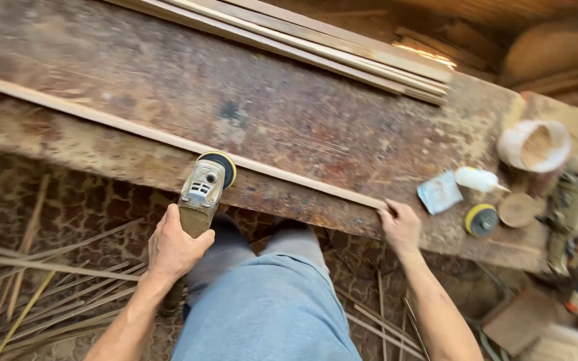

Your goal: Sanding thin wood strips using a power sander on a workbench.

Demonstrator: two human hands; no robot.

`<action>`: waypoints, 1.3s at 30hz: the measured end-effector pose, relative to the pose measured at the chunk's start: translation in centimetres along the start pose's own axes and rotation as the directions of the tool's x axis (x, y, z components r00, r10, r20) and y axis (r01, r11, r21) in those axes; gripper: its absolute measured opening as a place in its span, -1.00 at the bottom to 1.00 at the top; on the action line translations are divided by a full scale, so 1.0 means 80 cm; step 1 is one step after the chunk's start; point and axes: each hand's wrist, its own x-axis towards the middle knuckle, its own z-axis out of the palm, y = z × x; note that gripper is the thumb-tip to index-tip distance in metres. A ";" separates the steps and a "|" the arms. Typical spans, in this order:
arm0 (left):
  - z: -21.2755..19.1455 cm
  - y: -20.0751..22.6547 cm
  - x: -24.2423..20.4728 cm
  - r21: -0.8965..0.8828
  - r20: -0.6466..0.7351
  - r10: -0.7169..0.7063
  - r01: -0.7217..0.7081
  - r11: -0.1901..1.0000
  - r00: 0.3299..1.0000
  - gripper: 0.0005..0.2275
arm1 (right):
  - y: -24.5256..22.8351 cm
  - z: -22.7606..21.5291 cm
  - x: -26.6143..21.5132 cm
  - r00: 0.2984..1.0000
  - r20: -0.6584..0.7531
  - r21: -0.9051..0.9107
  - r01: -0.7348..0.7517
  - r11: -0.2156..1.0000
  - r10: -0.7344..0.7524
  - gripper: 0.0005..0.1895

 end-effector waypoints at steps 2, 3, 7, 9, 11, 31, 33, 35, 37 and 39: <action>0.025 0.028 0.006 0.055 0.094 0.075 -0.080 0.995 0.993 -0.45 | -0.001 0.011 0.010 0.999 -0.029 0.005 -0.029 1.000 0.029 -0.68; 0.038 0.044 0.009 0.113 0.163 0.129 -0.148 0.982 0.978 -0.45 | 0.001 0.016 0.017 0.998 -0.049 0.033 -0.035 0.999 0.037 -0.69; 0.098 0.112 0.010 0.148 0.326 0.266 -0.327 0.933 0.907 -0.46 | 0.009 0.004 0.020 0.995 -0.019 0.090 -0.094 0.991 0.096 -0.70; 0.127 0.149 0.005 0.087 0.431 0.454 -0.537 0.839 0.780 -0.34 | 0.023 0.006 0.022 0.941 0.148 0.336 -0.338 0.879 0.305 -0.70; 0.150 0.190 0.001 0.097 0.512 0.450 -0.570 0.816 0.732 -0.41 | 0.045 0.010 0.020 0.880 0.240 0.423 -0.474 0.772 0.409 -0.68; 0.052 0.040 0.059 0.025 0.291 0.328 -0.349 0.937 0.899 -0.37 | -0.128 0.051 0.077 0.930 0.156 -0.219 0.362 0.906 -0.334 -0.78; 0.023 -0.001 0.076 0.047 0.242 0.242 -0.260 0.964 0.940 -0.38 | -0.167 0.071 0.086 0.902 0.207 -0.229 0.422 0.877 -0.380 -0.81; -0.018 -0.042 0.100 0.061 0.231 0.143 -0.161 0.985 0.962 -0.36 | -0.212 0.092 0.096 0.884 0.218 -0.232 0.458 0.858 -0.413 -0.81; -0.063 -0.082 0.122 0.075 0.228 0.048 -0.066 0.995 0.972 -0.35 | -0.246 0.119 0.101 0.870 0.227 -0.238 0.485 0.841 -0.438 -0.81; -0.109 -0.116 0.146 0.017 0.185 -0.108 0.107 0.994 0.977 -0.44 | -0.265 0.147 0.105 0.864 0.263 -0.260 0.492 0.831 -0.429 -0.81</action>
